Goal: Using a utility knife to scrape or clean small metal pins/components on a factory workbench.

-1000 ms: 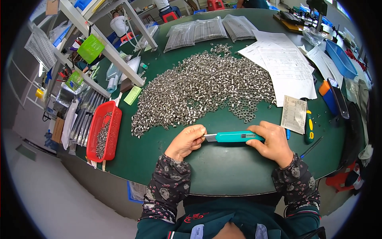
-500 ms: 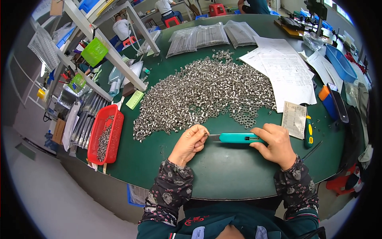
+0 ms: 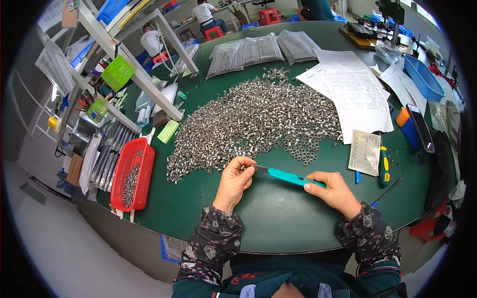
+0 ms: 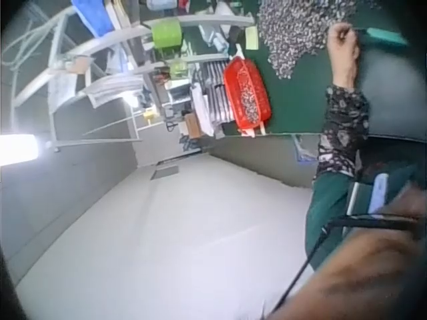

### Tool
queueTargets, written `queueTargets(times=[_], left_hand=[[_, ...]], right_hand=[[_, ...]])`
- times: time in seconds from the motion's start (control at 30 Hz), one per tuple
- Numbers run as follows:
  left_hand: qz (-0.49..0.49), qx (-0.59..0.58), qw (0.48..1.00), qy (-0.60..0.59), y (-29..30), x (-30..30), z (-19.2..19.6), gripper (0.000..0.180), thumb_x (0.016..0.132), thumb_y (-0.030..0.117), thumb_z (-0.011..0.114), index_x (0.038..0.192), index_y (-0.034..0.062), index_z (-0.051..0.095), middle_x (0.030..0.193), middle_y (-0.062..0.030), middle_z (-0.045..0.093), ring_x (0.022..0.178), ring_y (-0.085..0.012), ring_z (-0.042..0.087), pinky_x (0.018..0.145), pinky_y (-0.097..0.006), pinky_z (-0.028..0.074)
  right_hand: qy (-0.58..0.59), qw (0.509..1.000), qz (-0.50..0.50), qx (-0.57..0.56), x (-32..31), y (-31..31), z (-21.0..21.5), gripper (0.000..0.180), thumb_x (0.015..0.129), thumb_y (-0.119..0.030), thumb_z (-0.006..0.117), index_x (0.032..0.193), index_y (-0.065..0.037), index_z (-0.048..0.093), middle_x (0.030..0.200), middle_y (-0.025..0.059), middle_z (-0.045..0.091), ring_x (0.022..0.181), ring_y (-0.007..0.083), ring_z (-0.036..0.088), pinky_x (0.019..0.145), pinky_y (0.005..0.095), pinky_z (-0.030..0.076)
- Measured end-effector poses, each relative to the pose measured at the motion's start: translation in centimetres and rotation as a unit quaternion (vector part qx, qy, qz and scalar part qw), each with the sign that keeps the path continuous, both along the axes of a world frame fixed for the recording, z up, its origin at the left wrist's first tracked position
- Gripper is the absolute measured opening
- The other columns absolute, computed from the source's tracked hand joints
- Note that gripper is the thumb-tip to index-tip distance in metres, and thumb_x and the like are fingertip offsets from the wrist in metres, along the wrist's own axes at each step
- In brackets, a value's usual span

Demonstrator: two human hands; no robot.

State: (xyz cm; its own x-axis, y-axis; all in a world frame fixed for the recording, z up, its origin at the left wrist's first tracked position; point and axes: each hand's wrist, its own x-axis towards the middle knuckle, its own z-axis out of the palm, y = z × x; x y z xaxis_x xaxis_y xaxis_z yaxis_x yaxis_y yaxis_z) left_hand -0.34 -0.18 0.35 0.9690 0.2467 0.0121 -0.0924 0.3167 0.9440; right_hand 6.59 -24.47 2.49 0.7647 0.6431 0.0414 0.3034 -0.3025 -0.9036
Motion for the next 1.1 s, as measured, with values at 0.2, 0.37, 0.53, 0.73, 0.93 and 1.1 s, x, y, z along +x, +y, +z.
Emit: queueTargets(times=[0.2,0.37,0.53,0.73,0.93,1.1], left_hand=[[0.018,0.027,0.999,-0.029,-0.08,0.0,-0.07,0.014,0.08,-0.001,0.054,0.093,0.0031,0.053,0.08,-0.0001,0.054,0.051,-0.0005,0.034,0.041,-0.015,0.025],[0.012,0.047,0.998,-0.037,0.05,-0.17,-0.32,0.013,0.08,0.0,0.055,0.093,0.0017,0.053,0.085,-0.0067,0.055,0.052,-0.0032,0.039,0.042,-0.015,0.029],[0.039,0.052,0.997,-0.029,-0.6,-0.22,0.03,0.011,0.081,0.001,0.055,0.092,0.0017,0.056,0.069,0.0032,0.05,0.049,0.0,0.032,0.041,-0.015,0.023],[0.041,0.072,0.996,-0.011,-0.41,-0.29,-0.22,0.012,0.081,0.003,0.056,0.093,0.0012,0.056,0.065,0.0053,0.045,0.048,-0.0001,0.031,0.04,-0.016,0.022],[0.022,0.054,0.998,0.015,-0.16,-0.14,-0.08,0.012,0.081,0.003,0.055,0.093,0.0002,0.056,0.066,0.0047,0.047,0.048,0.0,0.031,0.04,-0.016,0.023],[-0.015,0.003,1.0,0.022,0.15,-0.18,-0.01,0.011,0.083,0.005,0.053,0.093,0.0005,0.054,0.076,-0.0024,0.055,0.049,-0.0006,0.034,0.041,-0.015,0.027]], right_hand=[[0.066,0.997,0.022,-0.011,-0.03,-0.04,0.07,0.026,0.079,-0.022,0.058,0.088,0.002,0.06,0.066,0.0046,0.057,0.064,0.0085,0.049,0.06,0.0245,0.041],[0.112,0.993,0.041,-0.006,-0.05,-0.11,-0.11,0.028,0.079,-0.024,0.058,0.089,0.002,0.06,0.067,0.0051,0.057,0.065,0.0089,0.049,0.06,0.0253,0.041],[0.057,0.997,0.017,-0.041,-0.05,-0.07,0.14,0.029,0.078,-0.025,0.059,0.089,0.001,0.061,0.068,0.0085,0.058,0.063,0.0124,0.052,0.06,0.0272,0.042],[-0.072,0.995,-0.034,-0.063,-0.25,0.06,0.34,0.03,0.072,-0.032,0.062,0.087,-0.005,0.064,0.073,0.013,0.061,0.066,0.0291,0.058,0.059,0.0359,0.044],[-0.225,0.97,-0.071,-0.064,-0.64,0.08,0.41,0.027,0.07,-0.03,0.063,0.085,-0.007,0.063,0.068,0.0104,0.056,0.061,0.0292,0.055,0.053,0.0388,0.041],[-0.332,0.939,-0.069,-0.051,-0.53,0.12,0.54,0.025,0.069,-0.024,0.066,0.086,-0.007,0.06,0.063,0.0088,0.049,0.056,0.0278,0.052,0.049,0.0361,0.039]])
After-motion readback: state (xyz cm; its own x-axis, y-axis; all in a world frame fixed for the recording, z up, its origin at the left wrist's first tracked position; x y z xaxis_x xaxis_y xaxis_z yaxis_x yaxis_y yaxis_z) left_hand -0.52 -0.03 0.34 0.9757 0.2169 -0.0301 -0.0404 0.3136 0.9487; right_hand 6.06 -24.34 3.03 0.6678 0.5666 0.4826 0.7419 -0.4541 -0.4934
